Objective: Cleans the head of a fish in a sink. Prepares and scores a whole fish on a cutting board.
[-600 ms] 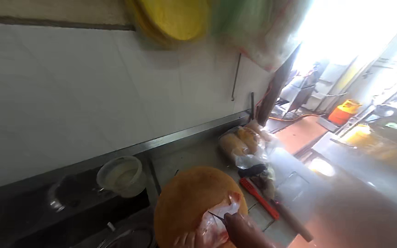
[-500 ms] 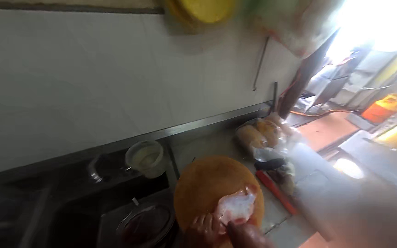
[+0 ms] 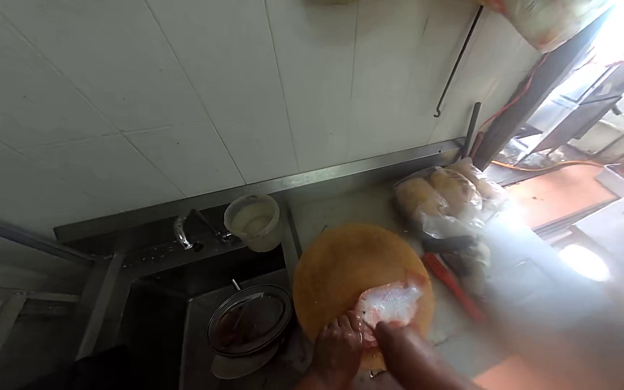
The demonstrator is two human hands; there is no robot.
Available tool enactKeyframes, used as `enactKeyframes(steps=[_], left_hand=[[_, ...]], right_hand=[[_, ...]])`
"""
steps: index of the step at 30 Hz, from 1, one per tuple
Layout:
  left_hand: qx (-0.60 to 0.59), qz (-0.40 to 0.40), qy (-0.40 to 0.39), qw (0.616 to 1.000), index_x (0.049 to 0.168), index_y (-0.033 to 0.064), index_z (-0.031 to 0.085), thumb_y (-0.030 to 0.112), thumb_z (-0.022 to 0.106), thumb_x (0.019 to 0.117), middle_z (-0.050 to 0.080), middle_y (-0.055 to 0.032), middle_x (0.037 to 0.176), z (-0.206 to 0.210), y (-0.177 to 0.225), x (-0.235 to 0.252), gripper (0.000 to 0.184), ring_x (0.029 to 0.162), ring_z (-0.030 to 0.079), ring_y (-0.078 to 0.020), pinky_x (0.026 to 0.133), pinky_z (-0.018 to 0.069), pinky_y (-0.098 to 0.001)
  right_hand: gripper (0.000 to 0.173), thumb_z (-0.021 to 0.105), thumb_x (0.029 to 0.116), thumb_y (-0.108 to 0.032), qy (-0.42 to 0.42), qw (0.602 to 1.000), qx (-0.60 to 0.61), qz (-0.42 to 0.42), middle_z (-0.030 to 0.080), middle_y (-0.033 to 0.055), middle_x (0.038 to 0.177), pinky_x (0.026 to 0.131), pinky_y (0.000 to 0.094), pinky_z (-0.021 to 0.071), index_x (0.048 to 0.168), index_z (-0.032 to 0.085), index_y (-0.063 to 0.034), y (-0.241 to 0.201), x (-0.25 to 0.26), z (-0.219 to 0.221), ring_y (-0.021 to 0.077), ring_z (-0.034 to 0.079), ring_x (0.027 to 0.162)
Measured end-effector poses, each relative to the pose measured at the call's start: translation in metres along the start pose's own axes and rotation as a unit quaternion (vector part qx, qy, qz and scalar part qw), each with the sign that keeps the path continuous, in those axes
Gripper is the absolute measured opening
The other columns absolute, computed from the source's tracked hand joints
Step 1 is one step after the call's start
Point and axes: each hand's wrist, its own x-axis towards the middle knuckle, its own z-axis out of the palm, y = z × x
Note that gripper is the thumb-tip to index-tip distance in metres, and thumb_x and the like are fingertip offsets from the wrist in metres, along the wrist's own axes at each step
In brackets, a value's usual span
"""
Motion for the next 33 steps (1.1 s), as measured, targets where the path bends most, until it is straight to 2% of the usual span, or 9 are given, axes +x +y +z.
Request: enactKeyframes(steps=[4,10,14,20,26,28,29,31,33], left_hand=[[-0.016,-0.101,-0.15,0.983,0.112,-0.0012,0.07,0.021,0.061,0.0946,0.073,-0.0132,0.088,-0.032,0.024,0.014,0.03,0.078,0.074,-0.0272,0.066,0.0609,-0.042],[-0.052,-0.141,-0.259,0.954,0.119,-0.0019,0.065,0.021,0.053,0.0996,0.073,-0.0145,0.095,-0.045,0.036,0.021,0.033,0.087,0.075,-0.0299,0.073,0.0605,-0.0453],[-0.05,-0.14,-0.215,0.965,0.114,-0.0014,0.069,0.024,0.054,0.0983,0.074,-0.0131,0.091,-0.04,0.039,0.016,0.033,0.082,0.075,-0.0281,0.068,0.0604,-0.0429],[-0.094,-0.161,-0.345,0.92,0.125,-0.003,0.059,0.029,0.054,0.0991,0.072,-0.017,0.103,-0.062,0.041,0.035,0.042,0.095,0.073,-0.0336,0.077,0.0593,-0.0494],[-0.121,-0.156,-0.371,0.907,0.124,-0.0039,0.06,0.034,0.056,0.0978,0.072,-0.0181,0.106,-0.068,0.043,0.036,0.046,0.098,0.072,-0.0351,0.078,0.0592,-0.0523],[-0.223,-0.19,-0.387,0.874,0.122,-0.0007,0.064,0.039,0.049,0.1041,0.071,-0.0181,0.11,-0.07,0.03,0.037,0.046,0.102,0.071,-0.0349,0.085,0.0577,-0.0547],[-0.307,-0.229,-0.394,0.836,0.115,0.0012,0.068,0.042,0.043,0.106,0.071,-0.0171,0.106,-0.063,0.017,0.036,0.049,0.099,0.07,-0.0329,0.086,0.0566,-0.0549],[-0.434,-0.299,-0.38,0.76,0.1,0.0029,0.067,0.049,0.03,0.1081,0.066,-0.0136,0.086,-0.041,-0.008,0.025,0.059,0.075,0.066,-0.0264,0.07,0.0559,-0.0489],[-0.393,-0.303,-0.337,0.8,0.107,0.0071,0.07,0.054,0.026,0.1078,0.071,-0.0118,0.094,-0.027,-0.02,0.012,0.064,0.086,0.071,-0.0249,0.079,0.0591,-0.0493]], right_hand=[[0.026,0.046,0.1042,-0.018,-0.008,0.999,0.002,0.034,0.07,0.0214,0.097,0.078,0.0591,0.058,0.121,0.059,-0.0027,0.004,-0.005,0.006,0.0406,0.072,0.092],[0.025,0.044,0.105,-0.019,-0.018,0.998,0.023,0.047,0.07,0.0198,0.098,0.08,0.0574,0.0581,0.119,0.058,-0.0036,0.009,-0.009,0.007,0.0388,0.072,0.094],[0.027,0.044,0.1058,-0.022,-0.011,0.999,0.034,0.021,0.07,0.0189,0.094,0.077,0.0567,0.0582,0.117,0.061,-0.005,0.011,-0.018,0.002,0.0379,0.072,0.091],[0.029,0.043,0.1065,-0.022,0.03,0.999,0.025,0.024,0.071,0.0181,0.091,0.075,0.0551,0.0598,0.121,0.06,-0.0036,0.001,-0.029,0.007,0.037,0.074,0.087],[0.026,0.044,0.1055,-0.021,0.028,0.999,0.02,0.019,0.072,0.0184,0.091,0.073,0.0572,0.0595,0.117,0.062,-0.0055,0.003,-0.032,0.0,0.0388,0.074,0.086],[0.028,0.044,0.1063,-0.022,0.053,0.997,0.047,0.03,0.071,0.0185,0.092,0.075,0.0595,0.0583,0.123,0.061,-0.0076,0.022,-0.029,-0.016,0.0394,0.072,0.087],[0.028,0.043,0.1071,-0.024,0.101,0.993,0.059,0.024,0.069,0.0168,0.088,0.072,0.0577,0.0583,0.118,0.062,-0.0072,0.036,-0.028,-0.025,0.0369,0.072,0.082],[0.033,0.042,0.1086,-0.031,0.216,0.973,0.073,-0.021,0.063,0.0088,0.073,0.058,0.0481,0.056,0.103,0.064,-0.0085,0.063,-0.026,-0.034,0.0261,0.066,0.065],[0.036,0.04,0.1091,-0.038,0.227,0.969,0.086,-0.042,0.057,0.003,0.066,0.052,0.0414,0.0519,0.096,0.062,-0.0124,0.079,-0.019,-0.026,0.0191,0.06,0.058]])
